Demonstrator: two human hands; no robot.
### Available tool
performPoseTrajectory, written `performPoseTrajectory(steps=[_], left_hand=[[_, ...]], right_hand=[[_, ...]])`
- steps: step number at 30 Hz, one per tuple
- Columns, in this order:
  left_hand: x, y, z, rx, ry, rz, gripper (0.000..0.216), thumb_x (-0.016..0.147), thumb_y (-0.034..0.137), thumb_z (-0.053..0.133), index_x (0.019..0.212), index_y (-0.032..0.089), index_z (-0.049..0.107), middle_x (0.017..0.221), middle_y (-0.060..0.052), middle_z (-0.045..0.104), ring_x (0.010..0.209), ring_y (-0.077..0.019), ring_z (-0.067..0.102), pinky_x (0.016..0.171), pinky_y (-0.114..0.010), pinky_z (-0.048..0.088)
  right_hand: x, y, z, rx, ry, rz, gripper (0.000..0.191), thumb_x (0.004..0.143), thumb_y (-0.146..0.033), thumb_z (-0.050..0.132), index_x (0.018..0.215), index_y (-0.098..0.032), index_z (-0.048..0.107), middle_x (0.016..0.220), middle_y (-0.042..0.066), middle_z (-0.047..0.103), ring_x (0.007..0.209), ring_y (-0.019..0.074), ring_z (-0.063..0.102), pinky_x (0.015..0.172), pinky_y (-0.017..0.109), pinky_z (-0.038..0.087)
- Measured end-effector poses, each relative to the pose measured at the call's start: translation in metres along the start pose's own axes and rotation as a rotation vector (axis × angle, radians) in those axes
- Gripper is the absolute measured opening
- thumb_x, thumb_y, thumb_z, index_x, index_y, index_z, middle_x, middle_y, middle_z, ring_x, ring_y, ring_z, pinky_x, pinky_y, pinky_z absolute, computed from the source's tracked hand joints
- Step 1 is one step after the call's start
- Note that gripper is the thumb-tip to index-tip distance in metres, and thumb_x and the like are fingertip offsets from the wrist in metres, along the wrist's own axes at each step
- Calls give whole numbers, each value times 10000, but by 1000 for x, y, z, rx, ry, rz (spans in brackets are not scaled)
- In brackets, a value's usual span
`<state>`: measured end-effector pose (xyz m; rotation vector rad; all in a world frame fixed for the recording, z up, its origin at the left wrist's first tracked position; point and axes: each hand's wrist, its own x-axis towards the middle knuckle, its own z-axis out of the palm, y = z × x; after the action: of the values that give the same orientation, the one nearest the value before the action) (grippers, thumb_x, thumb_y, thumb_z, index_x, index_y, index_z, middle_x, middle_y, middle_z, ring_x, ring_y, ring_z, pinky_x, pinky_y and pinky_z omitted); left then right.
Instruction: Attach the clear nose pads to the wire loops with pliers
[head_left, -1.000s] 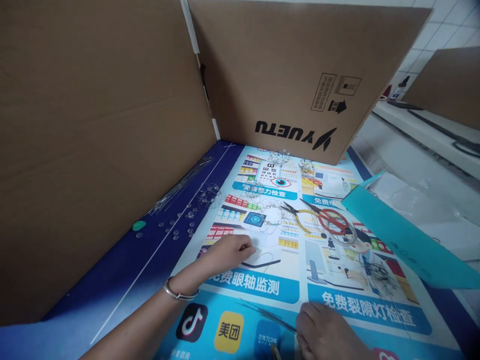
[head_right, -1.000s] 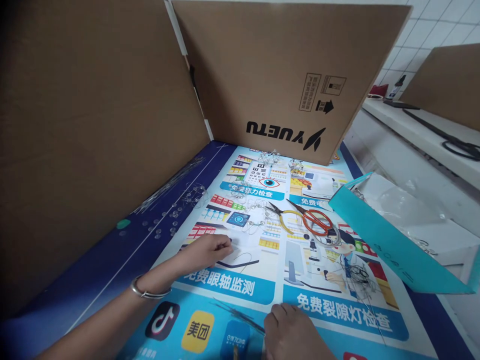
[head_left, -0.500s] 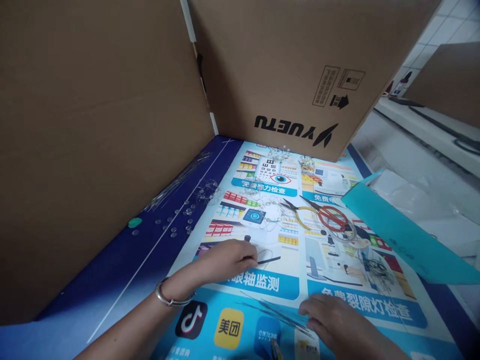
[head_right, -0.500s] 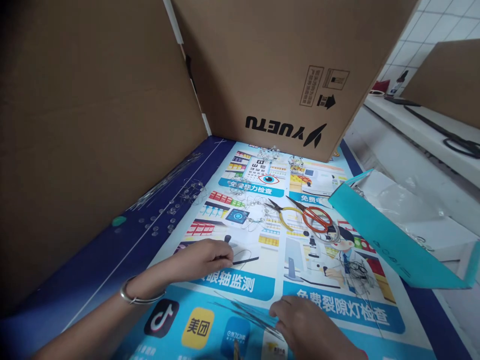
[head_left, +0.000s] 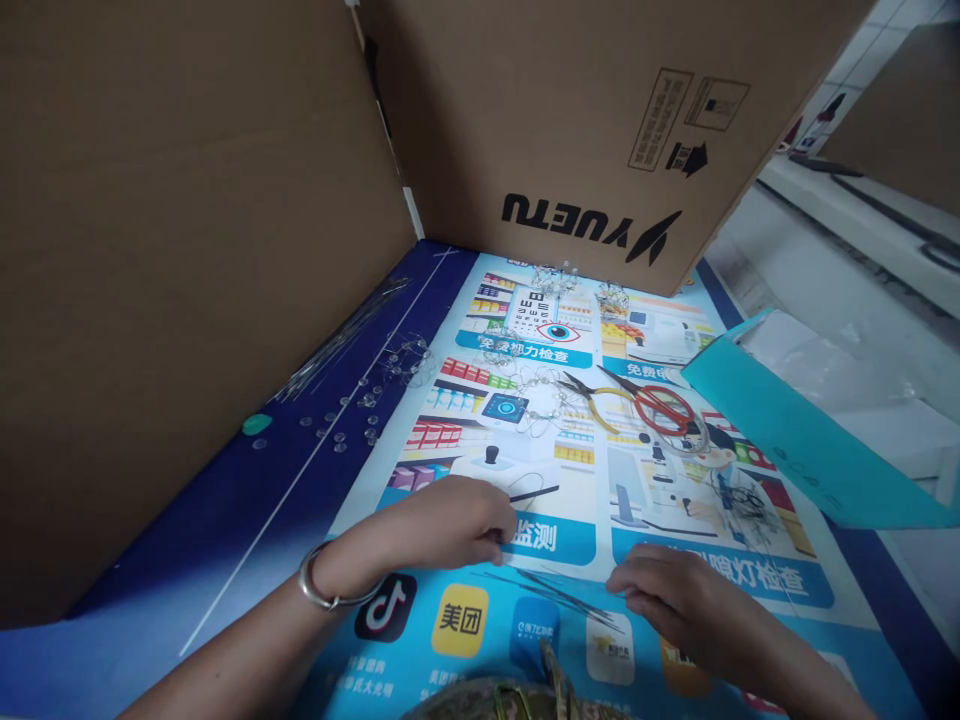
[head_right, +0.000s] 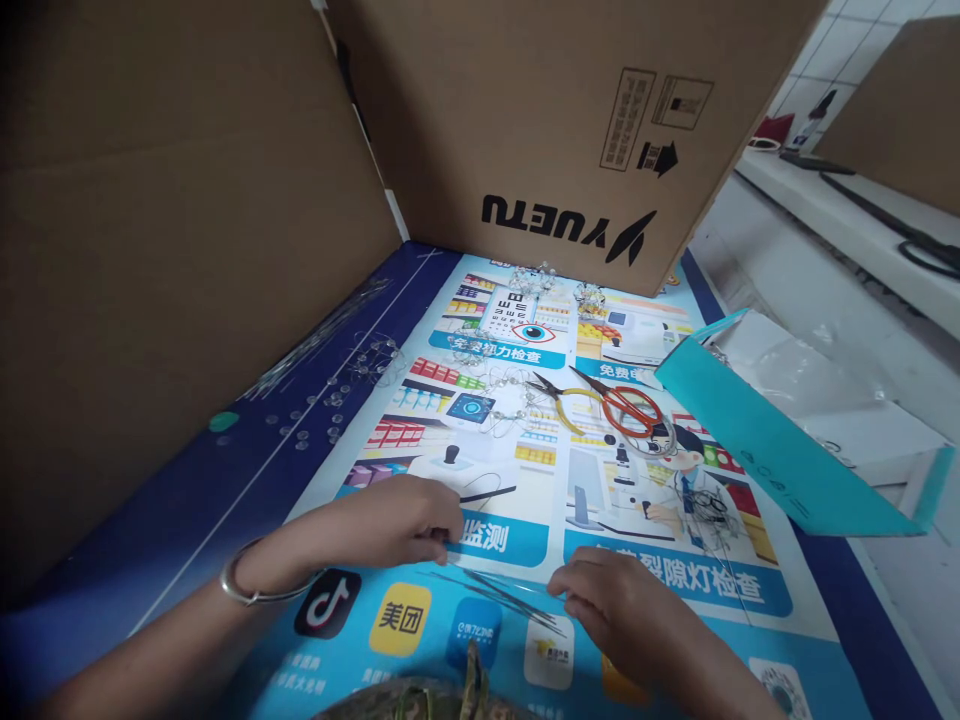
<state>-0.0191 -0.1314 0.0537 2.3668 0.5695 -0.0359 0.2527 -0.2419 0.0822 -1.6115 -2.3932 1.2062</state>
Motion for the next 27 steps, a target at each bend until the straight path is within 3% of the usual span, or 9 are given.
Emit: performPoseTrajectory(steps=[4, 8, 12, 17, 23, 27], left_hand=[[5, 10, 7, 22, 45, 24, 96, 814, 238, 537, 756, 198, 602, 773, 2, 627, 755, -161, 563, 629, -244, 351], [11, 21, 11, -65, 106, 7, 181, 846, 226, 488, 997, 220, 586, 947, -25, 619, 871, -181, 561, 709, -255, 400], [9, 24, 6, -224, 32, 75, 269, 859, 137, 405, 1052, 223, 572, 959, -24, 622, 866, -157, 566, 729, -242, 421], [4, 22, -5, -400, 24, 24, 290, 873, 132, 368, 1046, 219, 584, 962, -16, 627, 804, -115, 577, 695, -204, 428], [8, 26, 5, -214, -16, 46, 175, 803, 271, 565, 967, 229, 610, 847, 2, 643, 728, -141, 576, 612, -214, 382], [11, 26, 19, -101, 16, 83, 129, 837, 274, 520, 901, 238, 626, 786, 0, 645, 717, -150, 577, 607, -225, 361]], right_hand=[[-1, 7, 2, 160, 97, 3, 203, 875, -214, 415, 946, -258, 599, 891, 17, 610, 785, 131, 558, 657, 232, 411], [4, 9, 9, 272, 155, 14, 192, 841, -177, 447, 909, -250, 611, 854, 11, 612, 748, 120, 561, 630, 216, 411], [9, 9, 13, 303, 214, -1, 193, 814, -153, 462, 878, -238, 623, 820, 8, 614, 725, 116, 560, 617, 211, 408], [9, 10, 12, 299, 208, 1, 197, 803, -154, 462, 875, -224, 631, 835, 15, 627, 743, 119, 569, 625, 207, 416], [11, 9, 21, 270, 176, -3, 204, 812, -178, 441, 896, -211, 624, 851, 26, 633, 730, 119, 570, 617, 207, 415], [12, 5, 23, 245, 139, 26, 191, 829, -211, 431, 887, -212, 614, 853, 23, 629, 715, 117, 561, 610, 205, 414]])
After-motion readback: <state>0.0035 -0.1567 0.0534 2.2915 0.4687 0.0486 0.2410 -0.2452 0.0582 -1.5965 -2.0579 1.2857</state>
